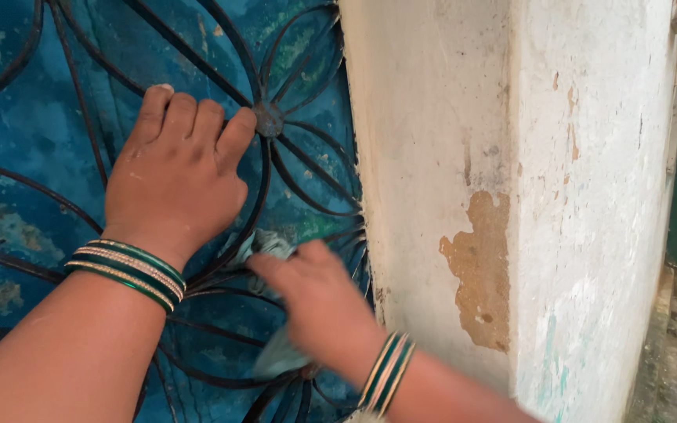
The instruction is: The person cleans a blue metal window grille using a cloth, repeatedly dipping and wringing the cloth in a bucket of water to wipe down the circular decorative elements and frame.
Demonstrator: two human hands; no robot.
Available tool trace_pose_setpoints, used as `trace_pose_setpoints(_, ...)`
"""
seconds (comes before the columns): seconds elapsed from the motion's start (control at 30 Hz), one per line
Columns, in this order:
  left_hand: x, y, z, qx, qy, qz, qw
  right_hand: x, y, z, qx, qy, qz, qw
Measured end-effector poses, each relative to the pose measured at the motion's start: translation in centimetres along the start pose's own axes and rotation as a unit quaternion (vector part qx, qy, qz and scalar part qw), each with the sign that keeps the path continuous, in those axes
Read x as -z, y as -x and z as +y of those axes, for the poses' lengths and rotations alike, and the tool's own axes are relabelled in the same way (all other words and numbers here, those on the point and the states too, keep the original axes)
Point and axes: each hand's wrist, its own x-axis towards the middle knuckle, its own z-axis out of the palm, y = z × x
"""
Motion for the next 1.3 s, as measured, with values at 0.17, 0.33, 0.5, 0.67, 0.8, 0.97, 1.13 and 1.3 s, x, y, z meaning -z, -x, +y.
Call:
trace_pose_setpoints(0.17,-0.1,0.1,-0.2,0.005,0.032,-0.001,0.999,3.4,0.9,6.6,-0.157,0.115,-0.02,0.981)
trace_pose_setpoints(0.33,-0.1,-0.7,0.0,0.022,0.075,-0.045,0.996,0.5,1.2,5.5,-0.186,0.051,0.026,0.981)
trace_pose_setpoints(0.5,0.6,-1.4,-0.3,0.039,0.151,-0.081,0.984,-1.8,-0.4,-1.9,-0.136,-0.077,0.0,0.988)
trace_pose_setpoints(0.67,1.5,-2.5,-0.3,0.08,0.215,-0.143,0.963,1.8,-0.4,-2.2,-0.146,-0.175,-0.047,0.973)
trace_pose_setpoints(0.8,2.3,-2.8,1.7,0.21,0.39,-0.062,0.894,2.5,2.6,-1.1,-0.275,-0.464,0.025,0.842)
trace_pose_setpoints(0.97,5.3,-2.1,4.9,0.256,0.52,-0.129,0.805,0.7,7.3,4.3,-0.383,-0.606,0.057,0.695)
trace_pose_setpoints(1.13,8.1,-1.0,5.5,0.226,0.535,-0.309,0.753,2.2,9.6,7.8,-0.419,-0.681,0.047,0.598)
trace_pose_setpoints(1.3,8.2,-0.2,8.6,0.274,0.548,-0.411,0.675,2.8,7.7,6.3,-0.373,-0.738,0.112,0.551)
